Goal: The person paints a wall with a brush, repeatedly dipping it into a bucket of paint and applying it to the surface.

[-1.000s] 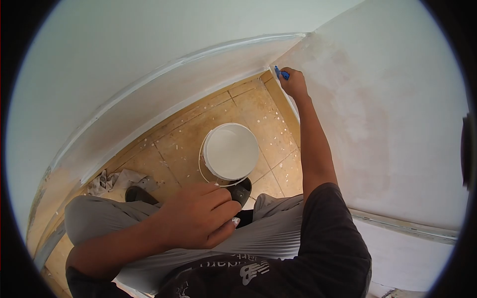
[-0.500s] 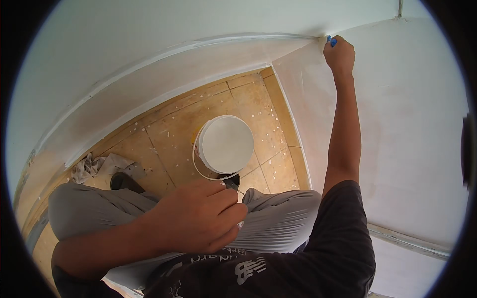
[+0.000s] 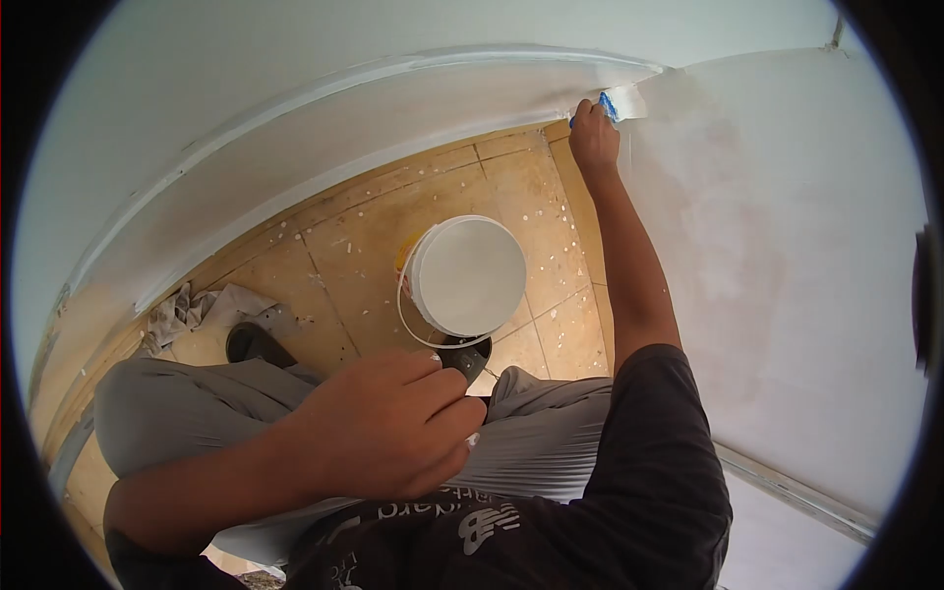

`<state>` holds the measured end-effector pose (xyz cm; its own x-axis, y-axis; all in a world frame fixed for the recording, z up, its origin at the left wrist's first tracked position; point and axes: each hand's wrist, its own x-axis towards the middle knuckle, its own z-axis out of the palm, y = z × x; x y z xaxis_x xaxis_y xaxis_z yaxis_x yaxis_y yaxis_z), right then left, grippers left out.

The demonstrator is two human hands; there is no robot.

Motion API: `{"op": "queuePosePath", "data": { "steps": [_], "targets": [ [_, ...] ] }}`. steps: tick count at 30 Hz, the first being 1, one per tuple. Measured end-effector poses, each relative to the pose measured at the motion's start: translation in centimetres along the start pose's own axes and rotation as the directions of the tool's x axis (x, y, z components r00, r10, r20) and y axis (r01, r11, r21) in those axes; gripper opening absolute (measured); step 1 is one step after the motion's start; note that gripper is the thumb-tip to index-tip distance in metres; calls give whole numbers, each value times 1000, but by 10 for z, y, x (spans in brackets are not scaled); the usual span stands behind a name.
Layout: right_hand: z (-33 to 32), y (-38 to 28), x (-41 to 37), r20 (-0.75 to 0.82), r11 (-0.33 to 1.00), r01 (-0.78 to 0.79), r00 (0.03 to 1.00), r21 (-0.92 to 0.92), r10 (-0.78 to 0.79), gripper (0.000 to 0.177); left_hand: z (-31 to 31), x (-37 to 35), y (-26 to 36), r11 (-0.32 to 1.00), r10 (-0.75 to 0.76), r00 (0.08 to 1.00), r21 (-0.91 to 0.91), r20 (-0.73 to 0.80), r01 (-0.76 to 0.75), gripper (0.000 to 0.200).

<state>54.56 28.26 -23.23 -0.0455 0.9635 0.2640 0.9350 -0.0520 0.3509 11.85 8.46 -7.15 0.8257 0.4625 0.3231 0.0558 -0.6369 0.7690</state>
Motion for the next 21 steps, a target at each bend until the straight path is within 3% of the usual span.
{"op": "queuePosePath", "data": {
  "steps": [4,12,18,21],
  "targets": [
    [28,-12,-6,95,998,54,994,-14,-53,7,-3,4,-6,999,-34,999,-10,32,34,20],
    [49,-1,-19,229,984,50,969,169,-89,13,-8,10,-9,1000,-15,998,-23,58,17,21],
    [-8,41,-26,125,870,51,984,490,-128,12,-10,5,5,997,64,998,-39,11,-63,19],
    [-79,51,-47,126,876,18,988,482,-89,12,-15,2,20,993,122,993,3,-7,-122,17]
  ]
}}
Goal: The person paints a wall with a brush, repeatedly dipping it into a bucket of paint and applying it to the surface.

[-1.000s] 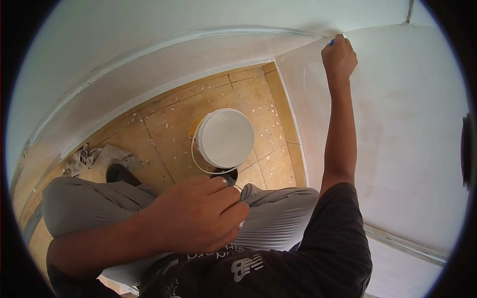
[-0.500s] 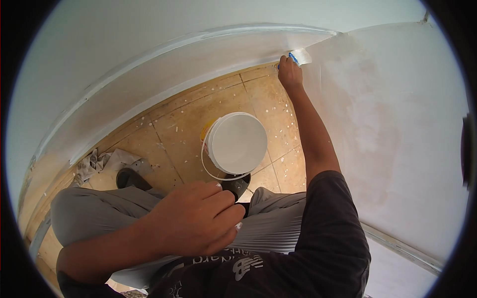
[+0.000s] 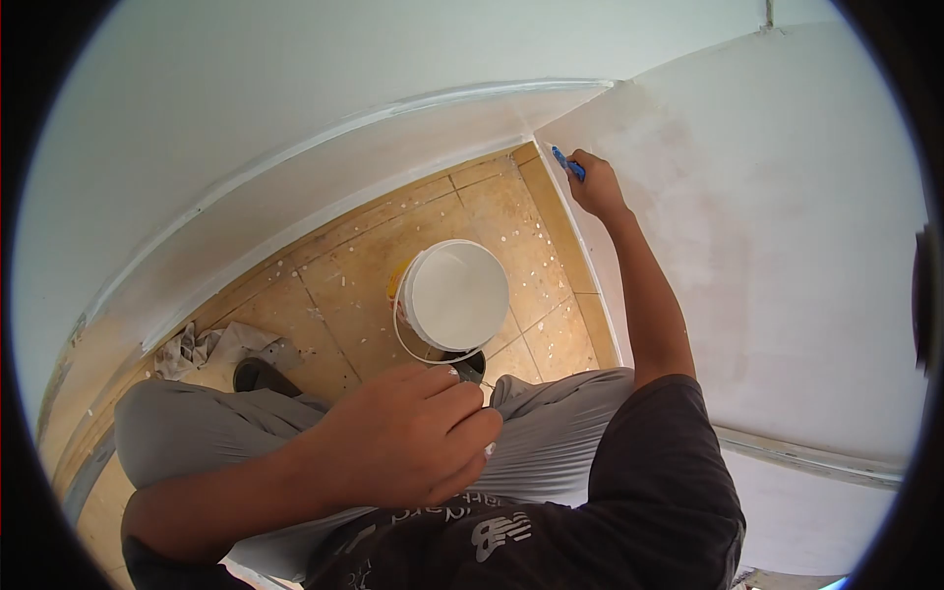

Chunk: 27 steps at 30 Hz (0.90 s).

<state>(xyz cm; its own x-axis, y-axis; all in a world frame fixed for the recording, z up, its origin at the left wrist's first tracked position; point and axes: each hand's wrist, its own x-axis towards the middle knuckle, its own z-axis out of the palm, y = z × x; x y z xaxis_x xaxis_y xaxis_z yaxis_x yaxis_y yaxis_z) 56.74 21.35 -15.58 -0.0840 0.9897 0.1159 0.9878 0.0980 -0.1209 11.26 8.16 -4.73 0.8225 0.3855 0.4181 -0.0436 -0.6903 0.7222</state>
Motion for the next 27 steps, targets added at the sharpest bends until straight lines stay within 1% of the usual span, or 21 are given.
{"op": "queuePosePath", "data": {
  "steps": [3,6,8,9,12,15,17,20,22,23,24,26,27],
  "targets": [
    [-64,-32,-45,10,971,-125,992,204,126,13,-4,-7,16,995,-38,992,99,121,26,17],
    [-96,-40,-85,-8,861,-260,956,437,292,14,-2,-27,24,938,-220,930,325,295,119,22],
    [-123,-76,-100,52,650,-379,885,659,463,12,0,-39,25,867,-421,798,451,432,213,26],
    [-131,-90,-105,102,511,-413,842,754,529,12,1,-43,26,815,-523,706,522,478,251,29],
    [-121,-93,-112,175,230,-355,810,906,560,14,8,-59,21,805,-512,762,531,396,265,31],
    [-112,-115,-111,284,177,-407,833,896,476,17,5,-58,27,807,-504,787,519,356,282,33],
    [-99,-124,-110,340,221,-473,825,853,450,18,2,-57,31,803,-514,796,507,321,314,33],
    [-92,-141,-109,339,464,-478,872,746,353,19,1,-54,27,795,-514,805,516,297,318,34],
    [-82,-152,-111,330,557,-438,899,706,288,18,4,-58,23,792,-504,815,528,286,305,35],
    [-78,-155,-111,329,603,-415,910,681,254,19,5,-60,22,790,-496,823,537,276,296,36],
    [-74,-155,-109,291,679,-334,939,653,183,19,6,-61,19,787,-490,830,545,266,290,36],
    [-62,-158,-110,244,799,-169,969,576,28,19,10,-64,15,779,-512,806,556,298,290,37],
    [-58,-157,-110,246,803,-136,969,581,-14,19,13,-63,16,773,-529,790,561,311,297,38]
  ]
}}
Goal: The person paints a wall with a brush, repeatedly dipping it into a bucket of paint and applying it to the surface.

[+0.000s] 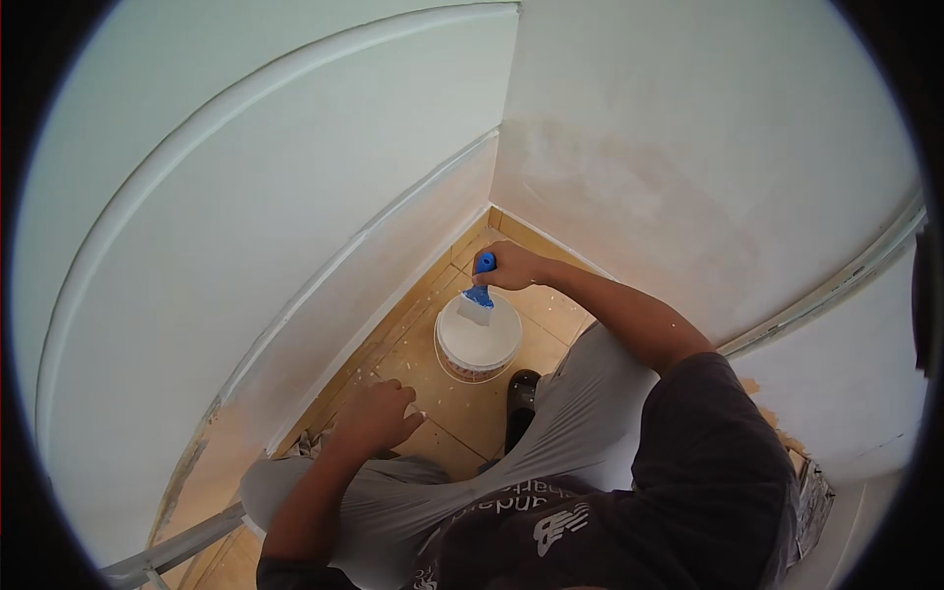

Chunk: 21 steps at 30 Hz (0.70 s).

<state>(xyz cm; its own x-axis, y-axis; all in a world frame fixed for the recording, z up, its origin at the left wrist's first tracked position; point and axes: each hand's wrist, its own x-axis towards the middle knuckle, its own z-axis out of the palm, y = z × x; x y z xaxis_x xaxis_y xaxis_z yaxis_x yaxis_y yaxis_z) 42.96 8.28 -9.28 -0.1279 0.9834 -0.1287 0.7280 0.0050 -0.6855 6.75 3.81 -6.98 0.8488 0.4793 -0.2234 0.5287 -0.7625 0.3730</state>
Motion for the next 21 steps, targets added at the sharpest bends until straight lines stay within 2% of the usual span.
{"op": "queuePosePath", "data": {
  "steps": [3,8,11,12,14,15,17,20,21],
  "targets": [
    [4,0,5,99,996,71,993,-52,-66,20,6,-1,-3,997,28,999,-72,-16,-29,37],
    [2,-7,11,272,985,104,960,-134,-64,21,2,4,-6,999,-6,999,-35,34,7,35],
    [2,-5,13,331,981,151,938,-118,-105,25,4,11,-12,1000,-7,998,-29,60,8,35],
    [0,-15,12,351,982,123,934,-146,-65,25,6,8,-16,998,-48,996,-46,72,52,36],
    [1,-12,11,341,995,99,936,-20,-87,22,11,13,-19,995,-71,990,-55,120,78,36],
    [-1,-17,11,367,996,86,928,-37,-66,22,16,12,-20,994,-76,990,-76,116,85,35],
    [-1,-17,9,329,988,150,935,-19,-136,23,20,19,-24,993,-89,986,-60,138,98,35],
    [-3,-11,9,339,992,111,933,61,-125,23,23,23,-25,993,-107,974,-34,200,116,35],
    [-4,-16,10,371,996,39,926,79,-65,22,24,23,-27,993,-104,972,-27,209,112,35]
  ]
}}
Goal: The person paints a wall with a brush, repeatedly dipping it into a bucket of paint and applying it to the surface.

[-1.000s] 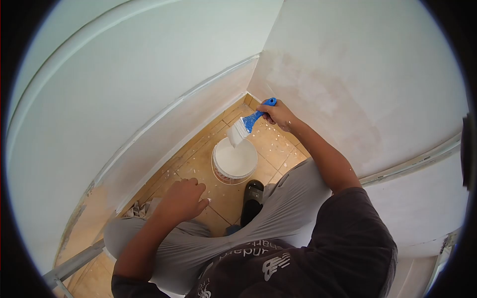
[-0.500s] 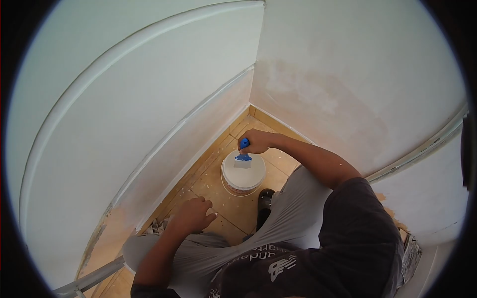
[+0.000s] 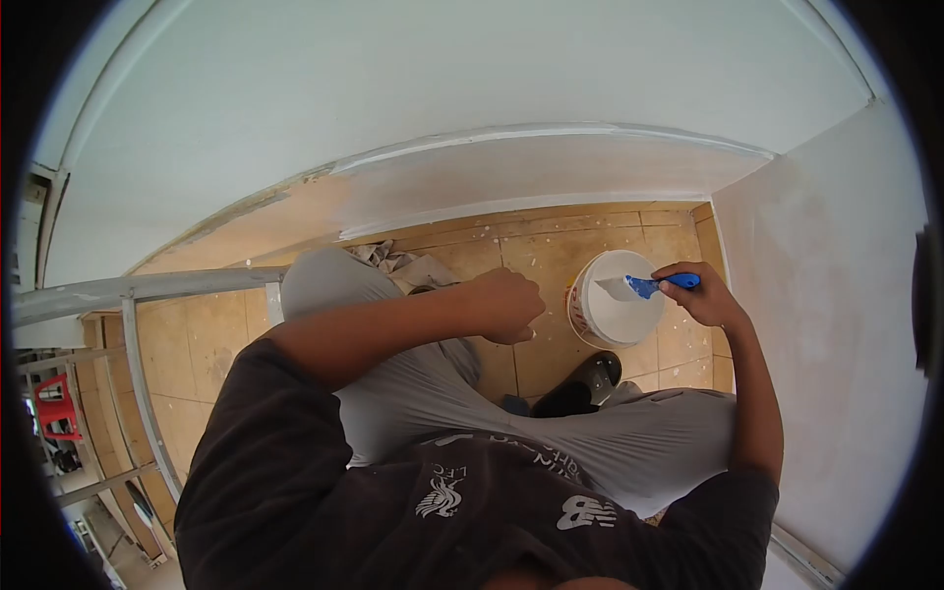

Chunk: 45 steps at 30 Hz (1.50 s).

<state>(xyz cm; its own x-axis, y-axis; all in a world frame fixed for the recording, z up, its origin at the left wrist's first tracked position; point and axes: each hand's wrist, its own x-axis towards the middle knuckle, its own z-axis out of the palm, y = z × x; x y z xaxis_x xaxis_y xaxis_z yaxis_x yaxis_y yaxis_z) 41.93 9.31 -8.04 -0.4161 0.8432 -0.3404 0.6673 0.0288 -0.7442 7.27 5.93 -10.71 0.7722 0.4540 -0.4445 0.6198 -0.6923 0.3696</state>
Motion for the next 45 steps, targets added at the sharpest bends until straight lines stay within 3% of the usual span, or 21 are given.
{"op": "queuePosePath", "data": {
  "steps": [2,5,9,18,23,33,38,45],
  "targets": [
    [-3,-5,-1,60,989,-121,991,86,117,22,2,3,1,1000,-14,999,-9,32,15,35],
    [-8,3,0,113,974,-114,989,198,93,21,0,4,-1,1000,-17,999,-24,50,18,35],
    [-16,11,1,101,976,-116,990,183,99,22,2,8,-8,1000,-14,997,-23,79,16,37],
    [-15,21,-4,-145,973,72,989,219,-40,19,8,8,8,1000,20,999,-20,36,-20,38],
    [-15,25,-13,-234,957,60,972,283,8,19,12,6,19,999,51,998,-6,44,-51,38],
    [-15,21,-15,-277,950,51,960,308,38,23,15,5,20,996,92,996,16,-17,-92,38],
    [-11,32,-7,-236,948,60,972,313,16,24,19,10,20,1000,10,1000,1,18,-10,25],
    [-10,28,-6,-241,955,50,970,292,23,21,10,4,21,997,51,998,60,34,-53,20]
  ]
}}
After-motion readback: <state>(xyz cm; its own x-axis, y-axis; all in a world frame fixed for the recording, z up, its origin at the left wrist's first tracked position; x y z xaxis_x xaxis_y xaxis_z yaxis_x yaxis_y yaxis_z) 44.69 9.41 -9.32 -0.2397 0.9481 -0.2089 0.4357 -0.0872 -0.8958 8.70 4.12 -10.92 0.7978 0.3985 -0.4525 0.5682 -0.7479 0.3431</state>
